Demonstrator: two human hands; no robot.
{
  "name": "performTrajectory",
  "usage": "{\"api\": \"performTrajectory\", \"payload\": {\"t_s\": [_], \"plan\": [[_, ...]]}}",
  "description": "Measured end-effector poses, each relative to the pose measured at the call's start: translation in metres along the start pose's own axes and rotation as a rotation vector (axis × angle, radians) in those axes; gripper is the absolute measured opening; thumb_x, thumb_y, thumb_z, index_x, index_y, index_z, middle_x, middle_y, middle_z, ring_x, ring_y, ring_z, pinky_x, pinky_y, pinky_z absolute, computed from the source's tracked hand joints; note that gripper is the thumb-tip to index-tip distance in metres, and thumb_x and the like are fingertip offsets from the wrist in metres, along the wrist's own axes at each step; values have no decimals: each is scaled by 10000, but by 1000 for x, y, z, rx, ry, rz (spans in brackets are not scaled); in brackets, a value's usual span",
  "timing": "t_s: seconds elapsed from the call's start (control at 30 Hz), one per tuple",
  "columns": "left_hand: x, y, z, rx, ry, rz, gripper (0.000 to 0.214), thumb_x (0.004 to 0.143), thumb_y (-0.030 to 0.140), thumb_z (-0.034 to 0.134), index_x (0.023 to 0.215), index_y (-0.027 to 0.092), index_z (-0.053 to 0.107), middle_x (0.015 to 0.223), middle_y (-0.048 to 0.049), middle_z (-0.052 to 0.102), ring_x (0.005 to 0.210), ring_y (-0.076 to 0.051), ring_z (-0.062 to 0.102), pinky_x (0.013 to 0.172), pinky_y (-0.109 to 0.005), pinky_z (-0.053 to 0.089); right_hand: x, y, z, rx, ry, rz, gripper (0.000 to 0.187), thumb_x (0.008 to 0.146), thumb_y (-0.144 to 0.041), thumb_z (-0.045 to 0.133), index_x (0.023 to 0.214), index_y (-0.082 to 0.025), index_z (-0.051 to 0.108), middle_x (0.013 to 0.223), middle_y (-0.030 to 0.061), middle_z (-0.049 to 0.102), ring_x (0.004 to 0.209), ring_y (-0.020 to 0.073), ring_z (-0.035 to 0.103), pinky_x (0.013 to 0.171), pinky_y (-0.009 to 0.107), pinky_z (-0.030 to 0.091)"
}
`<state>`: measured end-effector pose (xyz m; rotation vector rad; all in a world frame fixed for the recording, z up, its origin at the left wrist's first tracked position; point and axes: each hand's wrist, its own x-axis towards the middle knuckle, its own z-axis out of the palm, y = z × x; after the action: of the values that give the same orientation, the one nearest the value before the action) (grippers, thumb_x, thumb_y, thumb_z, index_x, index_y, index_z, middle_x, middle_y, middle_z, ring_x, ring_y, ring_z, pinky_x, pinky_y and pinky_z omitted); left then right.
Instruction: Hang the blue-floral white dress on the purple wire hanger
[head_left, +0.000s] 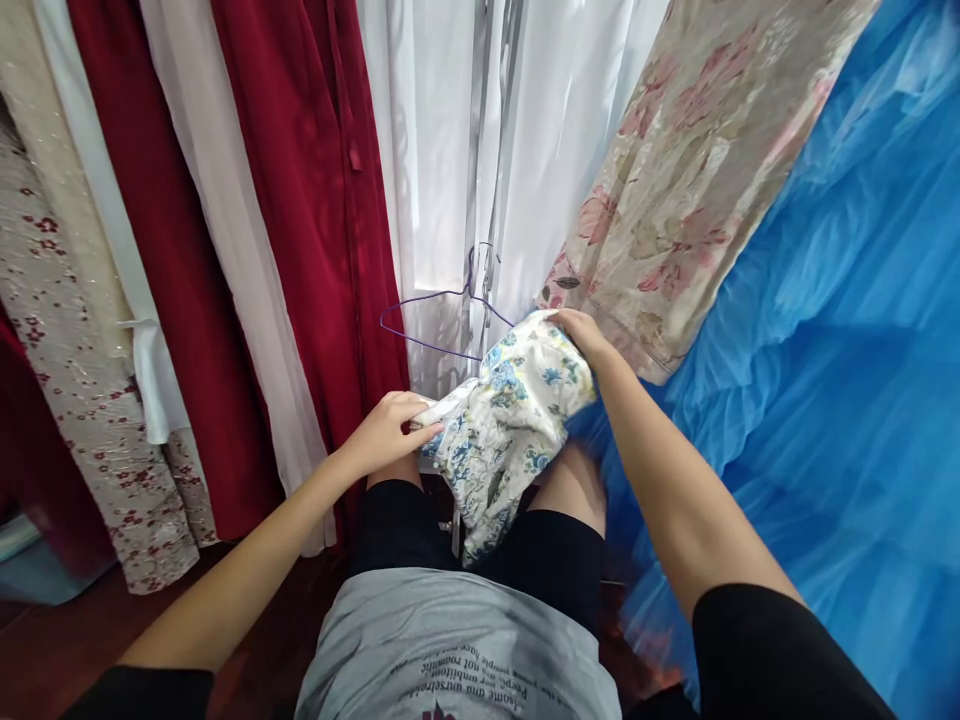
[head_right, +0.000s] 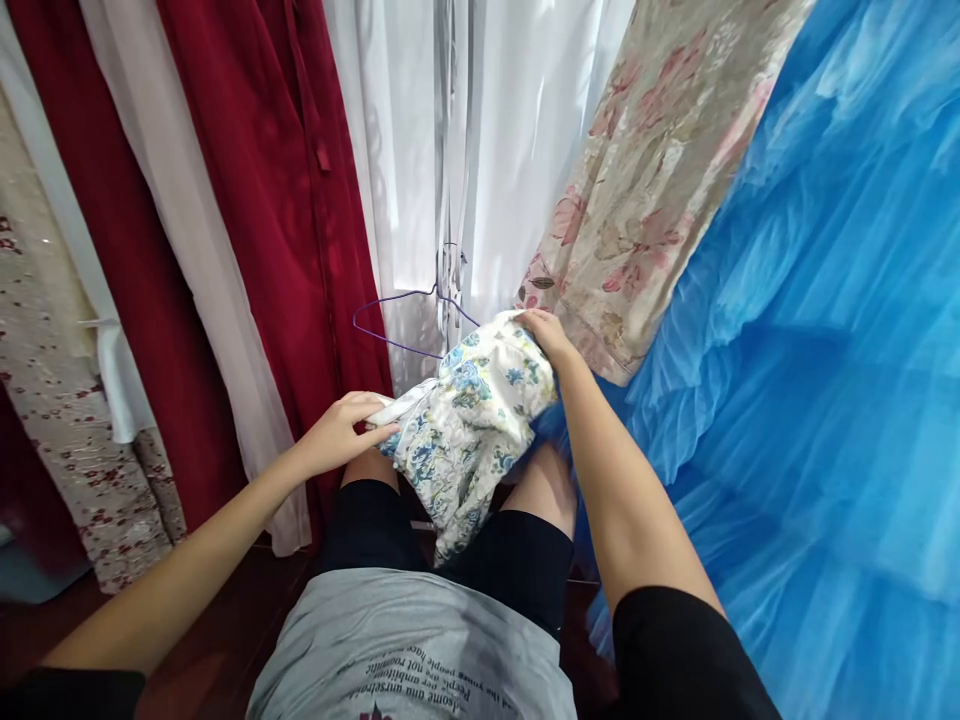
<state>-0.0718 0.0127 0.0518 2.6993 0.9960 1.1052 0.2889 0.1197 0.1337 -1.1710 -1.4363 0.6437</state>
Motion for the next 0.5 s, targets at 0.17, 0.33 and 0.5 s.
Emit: {"api": "performTrajectory", "payload": {"t_s": [0.17, 0.33, 0.5], "plan": [[20, 4, -17, 167, 13, -22, 295, 925, 336, 558, 674, 193, 618, 748, -48, 673, 767, -212, 610, 818, -346, 440, 16, -9, 45, 69, -254, 227, 237, 913, -339, 603, 811, -130, 645, 634, 35, 696, 607, 165, 630, 680, 290, 540], [8, -54, -39, 356, -94, -168, 210, 886, 310, 516, 791, 224, 682, 762, -30, 701, 764, -233, 627, 780, -339, 411, 3, -14, 31, 213, -403, 348, 182, 931, -316, 616, 859, -155, 663, 643, 64, 733, 585, 217, 686, 669, 348, 604], [9, -109, -46, 191, -172, -330, 316, 890, 464, 523, 958, 242, 738, 880, -31, 755, 792, -228, 660, 727, -288, 447, 0, -28, 5, 281, -361, 373, 127, 875, -227, 646, 959, -148, 698, 615, 43, 728, 553, 225, 696, 609, 333, 610]]}}
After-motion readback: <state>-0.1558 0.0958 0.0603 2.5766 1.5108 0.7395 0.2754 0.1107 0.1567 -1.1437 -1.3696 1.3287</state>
